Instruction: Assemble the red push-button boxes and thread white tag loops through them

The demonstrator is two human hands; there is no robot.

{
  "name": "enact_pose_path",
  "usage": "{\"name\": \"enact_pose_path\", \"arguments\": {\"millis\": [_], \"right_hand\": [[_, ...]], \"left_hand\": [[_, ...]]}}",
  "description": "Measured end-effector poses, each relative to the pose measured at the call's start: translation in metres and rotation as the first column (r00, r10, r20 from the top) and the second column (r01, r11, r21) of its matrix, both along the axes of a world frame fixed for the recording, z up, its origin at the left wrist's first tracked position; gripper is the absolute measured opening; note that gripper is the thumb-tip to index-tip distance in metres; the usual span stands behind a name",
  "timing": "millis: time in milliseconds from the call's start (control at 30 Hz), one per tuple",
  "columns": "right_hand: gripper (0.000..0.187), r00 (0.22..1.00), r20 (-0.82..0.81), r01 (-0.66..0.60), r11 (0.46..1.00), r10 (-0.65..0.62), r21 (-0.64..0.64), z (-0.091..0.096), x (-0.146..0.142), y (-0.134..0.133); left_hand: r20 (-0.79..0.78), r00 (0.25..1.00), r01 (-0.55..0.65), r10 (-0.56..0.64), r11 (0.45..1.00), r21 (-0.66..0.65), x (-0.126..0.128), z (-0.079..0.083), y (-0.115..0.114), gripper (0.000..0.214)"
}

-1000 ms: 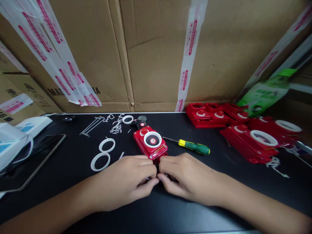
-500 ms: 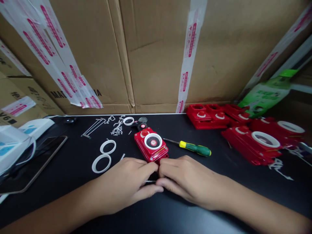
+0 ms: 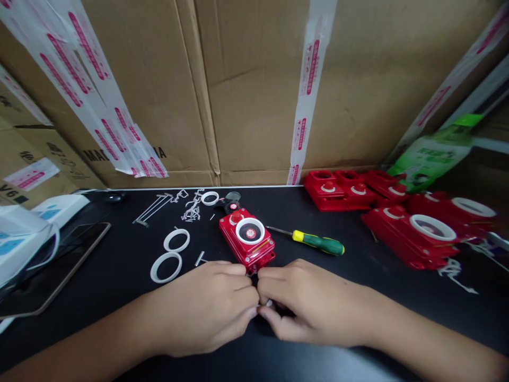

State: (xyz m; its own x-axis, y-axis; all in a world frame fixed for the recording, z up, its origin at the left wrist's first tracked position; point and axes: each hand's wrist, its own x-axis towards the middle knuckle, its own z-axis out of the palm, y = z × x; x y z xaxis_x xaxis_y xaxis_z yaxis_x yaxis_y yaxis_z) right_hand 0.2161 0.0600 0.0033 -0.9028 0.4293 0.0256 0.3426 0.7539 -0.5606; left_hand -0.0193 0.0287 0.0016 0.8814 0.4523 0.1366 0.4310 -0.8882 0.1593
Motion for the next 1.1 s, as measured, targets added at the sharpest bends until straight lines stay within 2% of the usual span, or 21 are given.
{"name": "enact_pose_path", "arguments": {"millis": [233, 533, 800, 1100], "right_hand": [[0.005, 0.999, 0.021, -0.027, 0.999, 0.027, 0.017, -0.0030, -0.0005, 0.0014], [0.005, 0.999, 0.038, -0.030, 0.999, 0.030, 0.014, -0.0019, -0.0001, 0.0008], [0.005, 0.998, 0.063, -0.021, 1.000, 0.020, 0.013, -0.0017, 0.0000, 0.0015], [0.007, 0.998, 0.059, -0.033, 0.999, 0.032, 0.004, -0.0027, 0.0009, 0.0017]], "left_hand": [[0.006, 0.999, -0.043, 0.043, 0.999, -0.025, 0.0008, 0.0007, -0.0010, 0.014], [-0.029, 0.999, -0.045, 0.044, 0.999, -0.004, -0.0018, -0.0054, -0.0023, 0.015], [0.012, 0.999, -0.050, 0.049, 0.998, 0.049, -0.0003, -0.0038, -0.0018, 0.014], [0.001, 1.000, -0.019, 0.019, 0.999, 0.044, -0.0025, -0.0055, 0.0001, 0.017]]}}
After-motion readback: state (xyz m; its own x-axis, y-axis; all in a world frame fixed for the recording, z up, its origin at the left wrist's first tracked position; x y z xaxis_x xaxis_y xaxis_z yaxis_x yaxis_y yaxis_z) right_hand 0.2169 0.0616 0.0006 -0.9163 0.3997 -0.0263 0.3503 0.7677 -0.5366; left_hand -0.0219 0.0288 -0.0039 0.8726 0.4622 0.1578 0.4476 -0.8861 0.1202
